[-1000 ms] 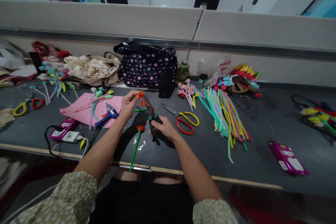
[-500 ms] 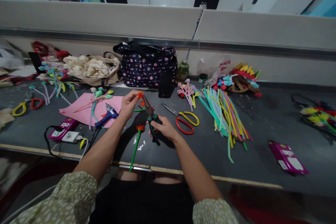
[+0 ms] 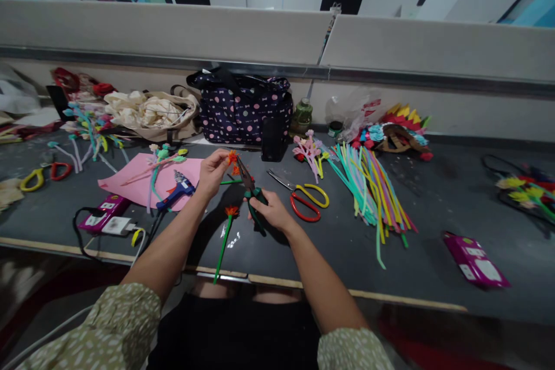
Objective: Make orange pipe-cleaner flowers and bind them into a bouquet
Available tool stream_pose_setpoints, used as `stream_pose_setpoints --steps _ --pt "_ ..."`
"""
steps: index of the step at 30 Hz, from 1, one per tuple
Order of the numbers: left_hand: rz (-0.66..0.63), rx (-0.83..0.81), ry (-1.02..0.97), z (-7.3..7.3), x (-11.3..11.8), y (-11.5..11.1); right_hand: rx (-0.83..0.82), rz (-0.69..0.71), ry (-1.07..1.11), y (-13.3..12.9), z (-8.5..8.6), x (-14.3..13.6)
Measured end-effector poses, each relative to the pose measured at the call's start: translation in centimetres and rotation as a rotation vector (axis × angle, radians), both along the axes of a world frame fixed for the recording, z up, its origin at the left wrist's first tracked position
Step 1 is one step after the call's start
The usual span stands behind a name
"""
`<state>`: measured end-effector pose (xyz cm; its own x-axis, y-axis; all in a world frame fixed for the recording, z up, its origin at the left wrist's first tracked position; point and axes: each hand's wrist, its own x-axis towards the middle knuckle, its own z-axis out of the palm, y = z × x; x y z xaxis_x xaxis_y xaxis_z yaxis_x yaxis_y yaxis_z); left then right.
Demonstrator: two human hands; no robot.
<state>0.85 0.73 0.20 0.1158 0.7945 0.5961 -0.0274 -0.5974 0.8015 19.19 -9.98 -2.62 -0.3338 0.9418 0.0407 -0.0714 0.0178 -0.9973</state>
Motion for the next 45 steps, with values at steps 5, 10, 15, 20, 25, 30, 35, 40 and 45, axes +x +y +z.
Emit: stream_pose_setpoints --steps 5,10,15,20,25,30,35,40,45 --pt "0.060 0.045 0.046 0.3 0.0 -0.1 0.081 -0.119 -0.154 0.0 -0.2 -0.1" --pt "0.090 0.065 0.095 0.4 0.1 -0.3 0.138 -0.194 -0.261 0.2 -0.6 -0.1" --pt "0.056 -0.007 -0.018 0.2 0.1 -0.1 0.067 -0.129 -0.179 0.2 -0.3 -0.2" --pt "0.004 -0.134 -0.240 0.0 0.1 0.2 0.075 -0.083 -0.148 0.0 0.0 -0.3" --pt "-0.049 -0.209 -0.361 -0.3 0.0 0.5 -0.002 -0.040 -0.024 -0.3 0.1 -0.6" --pt "-0.111 -0.274 -0.396 -0.2 0.1 0.2 -0.103 -0.019 0.110 -0.7 0.6 -1.0" --pt "-0.082 -0.329 -0.354 -0.1 0.2 -0.1 -0.181 0.017 0.175 -0.8 0.2 -0.8" --pt "-0.091 -0.350 -0.343 -0.3 0.1 -0.1 -0.210 0.082 0.171 -1.0 -0.1 -0.8" --pt "-0.123 -0.326 -0.337 0.5 0.2 -0.4 -0.253 0.105 0.188 -1.1 -0.1 -1.0"
